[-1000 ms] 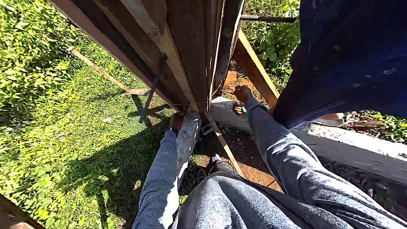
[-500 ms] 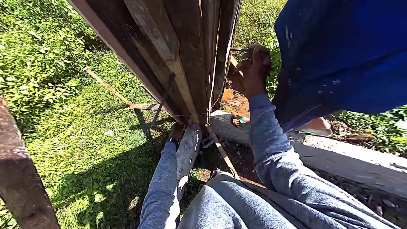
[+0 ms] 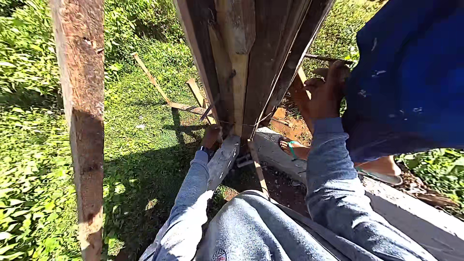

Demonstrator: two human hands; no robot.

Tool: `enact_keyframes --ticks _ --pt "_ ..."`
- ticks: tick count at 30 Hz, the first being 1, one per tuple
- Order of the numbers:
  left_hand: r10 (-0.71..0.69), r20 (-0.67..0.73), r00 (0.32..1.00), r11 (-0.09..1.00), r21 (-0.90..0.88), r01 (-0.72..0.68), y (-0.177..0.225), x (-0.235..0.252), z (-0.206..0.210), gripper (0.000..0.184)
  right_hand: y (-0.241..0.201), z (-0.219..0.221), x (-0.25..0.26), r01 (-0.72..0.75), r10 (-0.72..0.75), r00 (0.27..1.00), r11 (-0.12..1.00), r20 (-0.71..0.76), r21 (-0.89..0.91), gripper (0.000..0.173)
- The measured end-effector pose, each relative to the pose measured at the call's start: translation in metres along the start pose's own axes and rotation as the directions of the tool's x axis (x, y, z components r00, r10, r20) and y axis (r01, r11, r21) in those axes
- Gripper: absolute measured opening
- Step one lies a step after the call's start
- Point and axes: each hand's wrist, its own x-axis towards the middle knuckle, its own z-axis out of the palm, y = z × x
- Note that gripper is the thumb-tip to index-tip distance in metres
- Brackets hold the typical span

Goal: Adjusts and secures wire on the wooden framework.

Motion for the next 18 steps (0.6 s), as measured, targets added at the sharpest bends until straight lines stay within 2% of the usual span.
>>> enact_keyframes --ticks 3,4,6,7,8,10,11,15,18 --pt "-0.038 0.017 0.999 0.93 -0.365 0.042 0.043 -0.022 -0.039 0.058 -0.015 0.004 0.005 -0.013 0.014 1.0 0.999 -0.028 0.029 0.047" --pt "-0.01 0.097 0.995 0.875 -0.48 0.056 0.063 -0.024 -0.051 0.068 -0.017 0.003 0.009 -0.003 0.005 0.999 0.998 -0.036 0.058 0.043" --pt "0.131 0.294 0.947 0.818 -0.572 0.064 0.11 -0.032 -0.073 0.086 -0.011 -0.001 0.019 0.012 -0.012 1.0 0.994 -0.004 0.107 0.034" --pt "0.212 0.351 0.912 0.809 -0.586 0.037 0.131 -0.04 -0.08 0.083 -0.001 -0.006 0.029 0.036 -0.036 0.999 0.992 0.0 0.119 0.035" --pt "0.277 0.379 0.883 0.803 -0.596 0.004 0.148 -0.047 -0.084 0.072 0.011 -0.012 0.039 0.065 -0.067 0.998 0.989 0.016 0.132 0.035" --pt "0.323 0.378 0.868 0.782 -0.623 -0.02 0.174 -0.051 -0.085 0.045 0.032 -0.018 0.054 0.101 -0.106 0.994 0.983 0.025 0.151 0.037" --pt "0.319 0.373 0.871 0.777 -0.629 -0.015 0.181 -0.049 -0.083 0.04 0.034 -0.017 0.055 0.102 -0.107 0.994 0.983 0.021 0.152 0.038" --pt "0.314 0.348 0.883 0.826 -0.559 -0.073 0.185 -0.041 -0.077 0.041 0.006 -0.001 0.027 0.027 -0.025 0.999 0.997 -0.021 0.079 0.036" --pt "0.303 0.355 0.885 0.843 -0.532 -0.075 0.183 -0.04 -0.078 0.041 0.003 -0.005 0.021 0.009 -0.01 0.999 1.0 0.033 0.014 0.043"
